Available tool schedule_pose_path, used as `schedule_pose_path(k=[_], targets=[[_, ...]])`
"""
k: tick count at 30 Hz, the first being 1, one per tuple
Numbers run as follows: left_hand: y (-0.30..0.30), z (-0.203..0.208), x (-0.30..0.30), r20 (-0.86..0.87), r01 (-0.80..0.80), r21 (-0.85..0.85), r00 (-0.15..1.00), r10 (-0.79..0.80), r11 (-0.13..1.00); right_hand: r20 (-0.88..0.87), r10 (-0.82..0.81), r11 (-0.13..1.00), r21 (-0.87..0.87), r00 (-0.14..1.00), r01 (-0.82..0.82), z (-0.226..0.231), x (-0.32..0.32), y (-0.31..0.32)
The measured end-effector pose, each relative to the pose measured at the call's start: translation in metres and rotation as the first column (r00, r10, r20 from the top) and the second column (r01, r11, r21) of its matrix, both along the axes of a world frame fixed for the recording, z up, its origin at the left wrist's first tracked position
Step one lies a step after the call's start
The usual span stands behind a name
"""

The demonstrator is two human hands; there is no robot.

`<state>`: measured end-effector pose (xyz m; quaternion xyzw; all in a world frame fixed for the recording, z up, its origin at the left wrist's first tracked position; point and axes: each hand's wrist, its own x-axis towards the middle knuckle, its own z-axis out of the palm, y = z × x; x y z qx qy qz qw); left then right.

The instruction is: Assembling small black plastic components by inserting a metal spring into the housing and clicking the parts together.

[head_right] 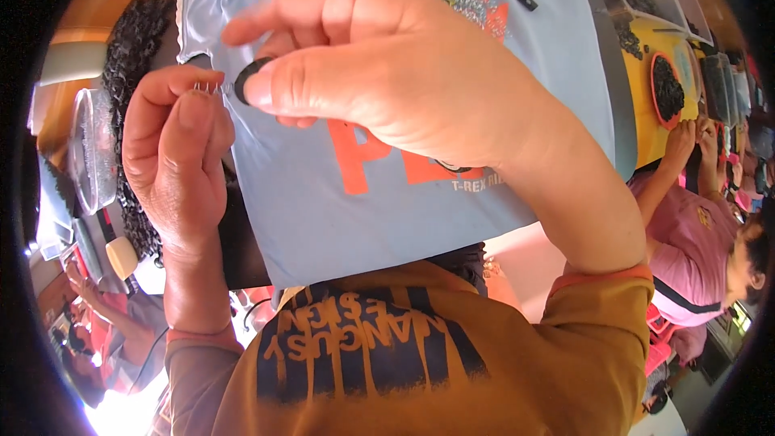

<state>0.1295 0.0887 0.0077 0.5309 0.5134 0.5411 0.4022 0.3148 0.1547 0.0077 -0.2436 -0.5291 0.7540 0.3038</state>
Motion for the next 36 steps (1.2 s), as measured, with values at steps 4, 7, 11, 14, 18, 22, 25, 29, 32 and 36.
schedule_pose_path(k=[4,7,11,14,18,22,25,29,32,36], targets=[[0.000,0.001,0.001,-0.001,-0.003,-0.003,1.000,0.003,1.000,0.023,-0.087,0.993,-0.076,0.996,0.089,-0.001,0.002,0.000],[-0.001,0.002,0.003,-0.005,-0.015,-0.019,1.000,0.015,1.000,0.037,-0.092,0.993,-0.075,0.995,0.094,0.001,-0.002,0.005],[-0.004,0.005,0.007,-0.033,-0.040,-0.041,0.999,0.038,0.998,0.063,0.038,0.977,-0.210,0.997,-0.024,0.020,0.004,0.009],[-0.004,0.006,0.006,-0.036,-0.037,-0.048,0.999,0.036,0.998,0.030,0.163,0.941,-0.304,0.986,-0.147,0.023,0.009,0.014],[-0.003,0.007,0.000,-0.014,0.011,-0.051,1.000,-0.012,0.999,-0.115,0.158,0.986,0.078,0.981,-0.150,-0.003,-0.001,0.016],[-0.005,0.006,0.001,-0.054,0.003,-0.045,0.999,-0.005,0.999,-0.101,0.102,0.971,0.225,0.990,-0.077,-0.016,0.000,0.010],[-0.006,0.006,0.002,-0.089,0.007,-0.048,0.996,-0.012,0.999,-0.089,0.069,0.971,0.235,0.994,-0.046,-0.013,0.000,0.009],[-0.004,0.005,0.000,-0.100,0.032,-0.045,0.994,-0.036,0.998,-0.079,0.051,0.968,0.251,0.996,-0.030,-0.011,-0.003,0.008],[-0.005,0.004,-0.002,-0.159,0.030,-0.029,0.987,-0.034,0.999,-0.068,0.039,0.968,0.248,0.997,-0.021,-0.011,-0.002,0.007],[-0.005,0.001,-0.005,-0.342,0.051,0.018,0.939,-0.042,0.999,-0.050,0.030,0.976,0.217,0.998,-0.018,-0.010,0.002,0.004]])
